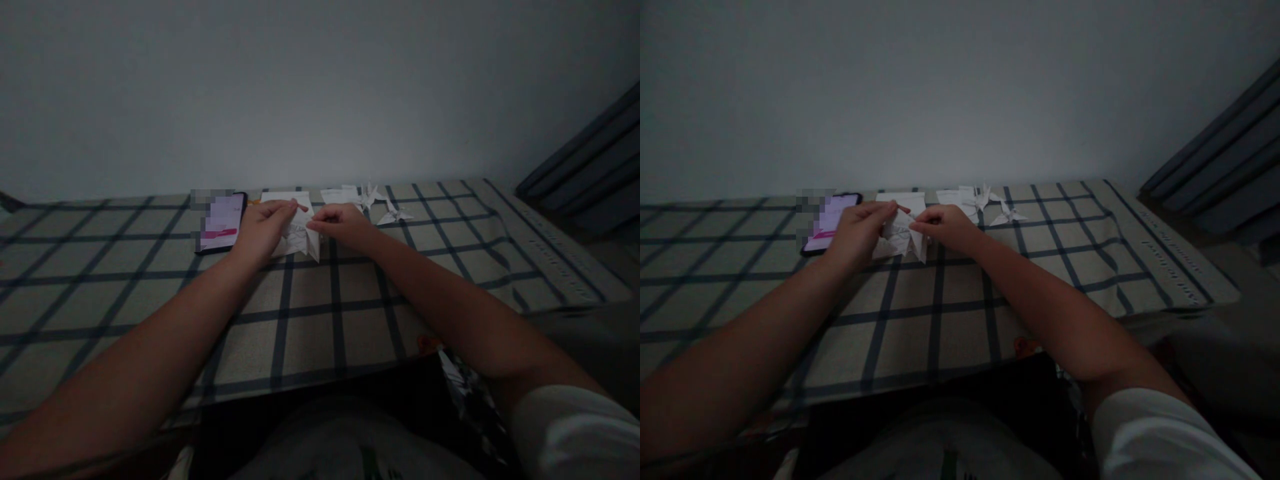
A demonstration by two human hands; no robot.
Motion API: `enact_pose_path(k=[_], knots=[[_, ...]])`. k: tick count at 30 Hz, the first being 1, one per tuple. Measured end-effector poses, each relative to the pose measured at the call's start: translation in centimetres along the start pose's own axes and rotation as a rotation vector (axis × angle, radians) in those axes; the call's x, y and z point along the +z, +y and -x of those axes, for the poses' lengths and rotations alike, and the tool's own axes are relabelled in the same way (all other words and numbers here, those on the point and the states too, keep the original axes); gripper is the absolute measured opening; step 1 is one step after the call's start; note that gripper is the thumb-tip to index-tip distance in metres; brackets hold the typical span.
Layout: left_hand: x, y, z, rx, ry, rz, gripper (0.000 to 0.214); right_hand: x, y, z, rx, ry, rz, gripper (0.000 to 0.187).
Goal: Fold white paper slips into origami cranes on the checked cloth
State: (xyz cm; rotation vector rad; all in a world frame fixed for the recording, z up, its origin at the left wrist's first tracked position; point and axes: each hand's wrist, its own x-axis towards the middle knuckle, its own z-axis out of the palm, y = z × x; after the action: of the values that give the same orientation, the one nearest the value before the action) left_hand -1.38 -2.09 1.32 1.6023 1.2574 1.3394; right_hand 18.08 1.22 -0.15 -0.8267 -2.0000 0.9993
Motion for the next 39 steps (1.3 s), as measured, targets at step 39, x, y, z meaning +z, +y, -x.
enact_pose_path(k=[39], knots=[[-0.05,0.22,-0.22,0.061,-0.085,-0.066,0.038,-0.23,-0.23,0.16,-0.015,0.096,-0.025,0.044]])
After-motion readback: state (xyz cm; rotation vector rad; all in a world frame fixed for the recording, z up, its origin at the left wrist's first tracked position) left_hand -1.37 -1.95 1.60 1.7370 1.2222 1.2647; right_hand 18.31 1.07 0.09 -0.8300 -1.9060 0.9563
